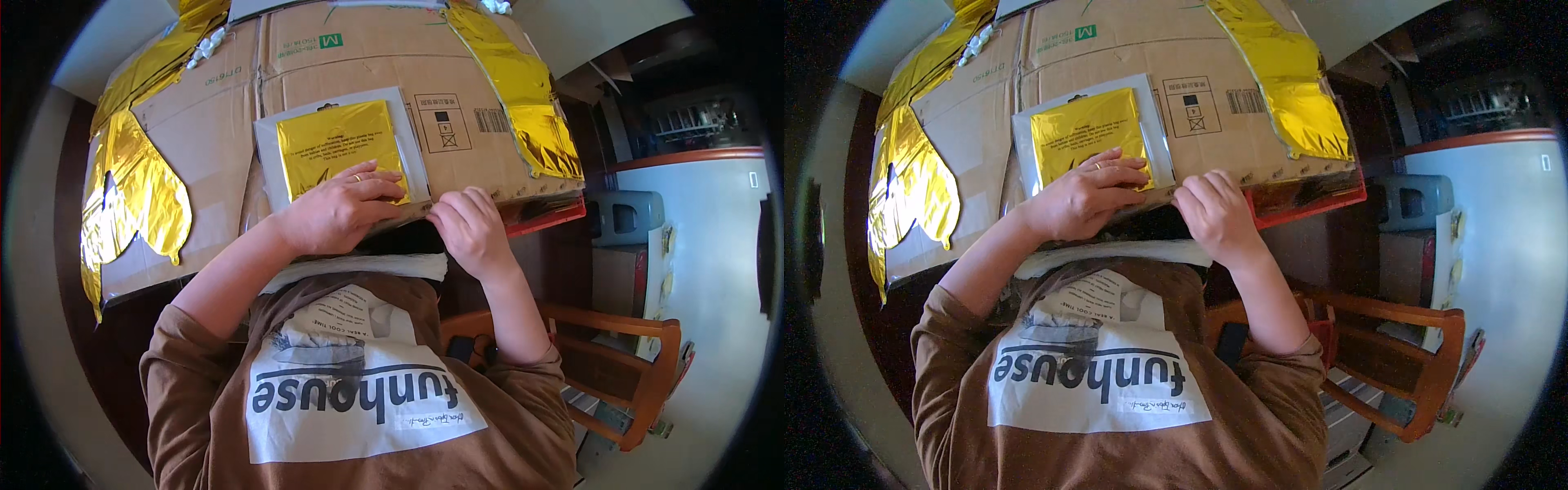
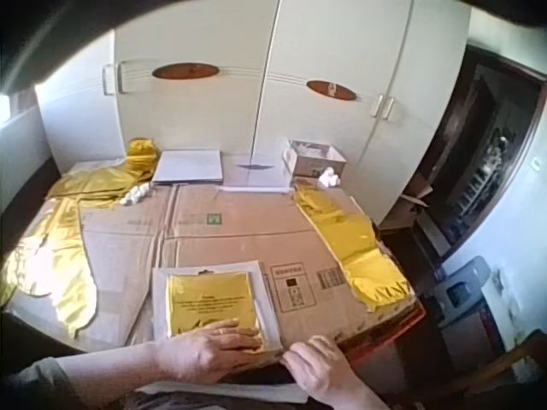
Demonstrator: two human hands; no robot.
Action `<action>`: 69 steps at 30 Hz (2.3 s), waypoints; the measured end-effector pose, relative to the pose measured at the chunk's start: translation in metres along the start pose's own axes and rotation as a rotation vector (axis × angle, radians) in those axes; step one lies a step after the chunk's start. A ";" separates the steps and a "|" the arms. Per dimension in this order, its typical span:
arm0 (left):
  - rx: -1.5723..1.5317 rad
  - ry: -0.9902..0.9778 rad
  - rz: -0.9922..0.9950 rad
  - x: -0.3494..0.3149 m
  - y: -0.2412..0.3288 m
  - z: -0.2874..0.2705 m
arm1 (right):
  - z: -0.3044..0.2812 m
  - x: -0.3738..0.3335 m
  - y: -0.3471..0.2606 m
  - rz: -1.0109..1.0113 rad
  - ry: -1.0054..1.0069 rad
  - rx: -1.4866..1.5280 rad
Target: Folding and organizing gold foil decorative items on a cardboard box.
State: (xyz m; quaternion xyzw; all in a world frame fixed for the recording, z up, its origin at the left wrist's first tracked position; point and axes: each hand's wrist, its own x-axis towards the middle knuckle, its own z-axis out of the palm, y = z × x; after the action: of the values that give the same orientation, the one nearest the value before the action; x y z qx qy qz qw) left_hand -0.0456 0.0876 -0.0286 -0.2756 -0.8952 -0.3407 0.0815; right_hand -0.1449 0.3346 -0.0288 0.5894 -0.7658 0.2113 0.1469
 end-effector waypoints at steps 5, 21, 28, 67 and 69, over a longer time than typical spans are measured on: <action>-0.017 0.000 -0.006 0.001 0.000 0.000 | 0.003 -0.004 -0.001 0.004 -0.019 -0.039; 0.075 0.133 0.035 -0.002 0.058 -0.025 | -0.048 0.027 -0.045 0.222 -0.067 0.646; -0.271 0.329 -0.525 -0.095 0.090 -0.025 | -0.015 0.030 -0.014 0.309 -0.208 0.528; -2.227 0.620 -0.876 -0.218 0.037 0.065 | 0.054 0.076 -0.113 0.696 -0.726 1.315; -1.981 0.625 -1.061 -0.233 0.037 0.069 | 0.048 0.070 -0.114 0.720 -0.621 1.397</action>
State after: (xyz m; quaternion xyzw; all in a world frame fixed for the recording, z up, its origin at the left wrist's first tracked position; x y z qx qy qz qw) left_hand 0.1720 0.0534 -0.1371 0.2861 -0.1815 -0.9349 -0.1053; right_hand -0.0521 0.2275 -0.0202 0.2961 -0.6059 0.4986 -0.5446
